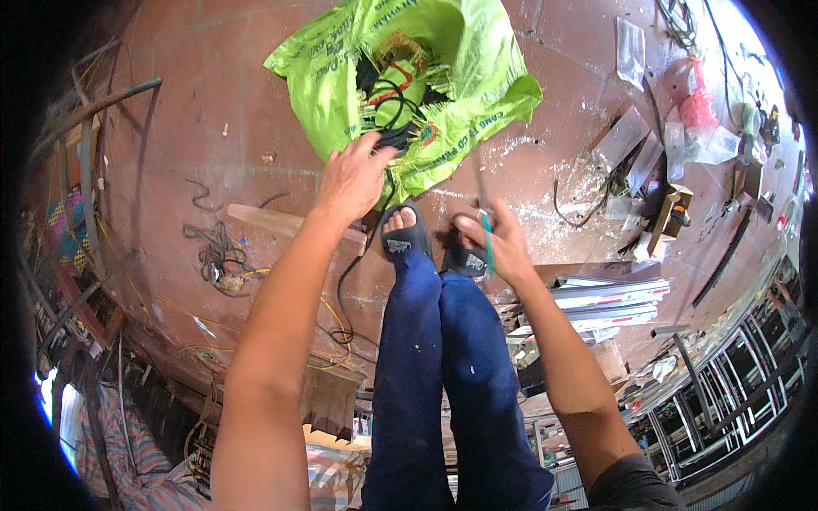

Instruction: The person sits on the floor and uses scissors to cut black cables from long packaged items. They repeatedly pick up packages, cut the cables, and place the cut pieces into a green bag.

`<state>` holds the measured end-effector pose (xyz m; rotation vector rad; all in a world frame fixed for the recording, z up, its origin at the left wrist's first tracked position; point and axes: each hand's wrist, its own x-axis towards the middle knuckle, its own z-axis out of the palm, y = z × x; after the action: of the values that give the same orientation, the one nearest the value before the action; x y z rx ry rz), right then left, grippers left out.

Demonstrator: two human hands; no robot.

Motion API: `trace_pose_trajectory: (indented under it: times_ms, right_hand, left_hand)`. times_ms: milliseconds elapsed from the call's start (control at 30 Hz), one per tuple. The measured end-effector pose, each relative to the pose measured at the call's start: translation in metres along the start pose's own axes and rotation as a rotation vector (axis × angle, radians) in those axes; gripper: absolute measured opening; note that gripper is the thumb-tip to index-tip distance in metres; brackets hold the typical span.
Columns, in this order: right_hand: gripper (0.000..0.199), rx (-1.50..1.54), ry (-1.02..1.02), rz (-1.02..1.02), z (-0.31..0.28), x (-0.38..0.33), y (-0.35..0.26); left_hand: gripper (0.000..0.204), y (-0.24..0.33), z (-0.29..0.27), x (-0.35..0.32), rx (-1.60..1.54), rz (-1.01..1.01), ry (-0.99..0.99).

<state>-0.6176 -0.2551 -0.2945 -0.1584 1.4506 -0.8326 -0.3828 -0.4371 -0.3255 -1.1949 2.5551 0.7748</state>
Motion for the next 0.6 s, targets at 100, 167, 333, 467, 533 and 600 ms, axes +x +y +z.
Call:
trace_pose_trajectory:
  times_ms: [100,167,333,467,533,600]
  right_hand:
    - [0.042,-0.151,-0.097,0.139,0.061,0.035,-0.06]
    - [0.047,-0.134,-0.118,0.327,0.079,0.054,-0.063]
    - [0.053,-0.294,0.02,0.356,0.069,0.061,-0.015]
    - [0.036,-0.147,0.043,0.208,0.087,0.027,-0.012]
    - [0.033,-0.068,0.081,0.239,0.096,0.003,-0.017]
    - [0.033,0.139,0.19,0.207,0.107,-0.021,-0.012]
  left_hand:
    - [0.031,-0.022,-0.011,-0.001,-0.167,-0.232,0.037]
    - [0.03,-0.054,-0.007,-0.009,-0.204,-0.328,0.023]
    - [0.032,-0.072,-0.029,-0.027,-0.261,-0.413,-0.006]
    - [0.035,-0.042,-0.039,-0.008,-0.48,-0.154,0.137]
    - [0.035,-0.036,-0.033,0.01,-0.59,-0.045,0.059]
    - [0.036,-0.05,-0.018,0.027,-0.349,-0.137,-0.062]
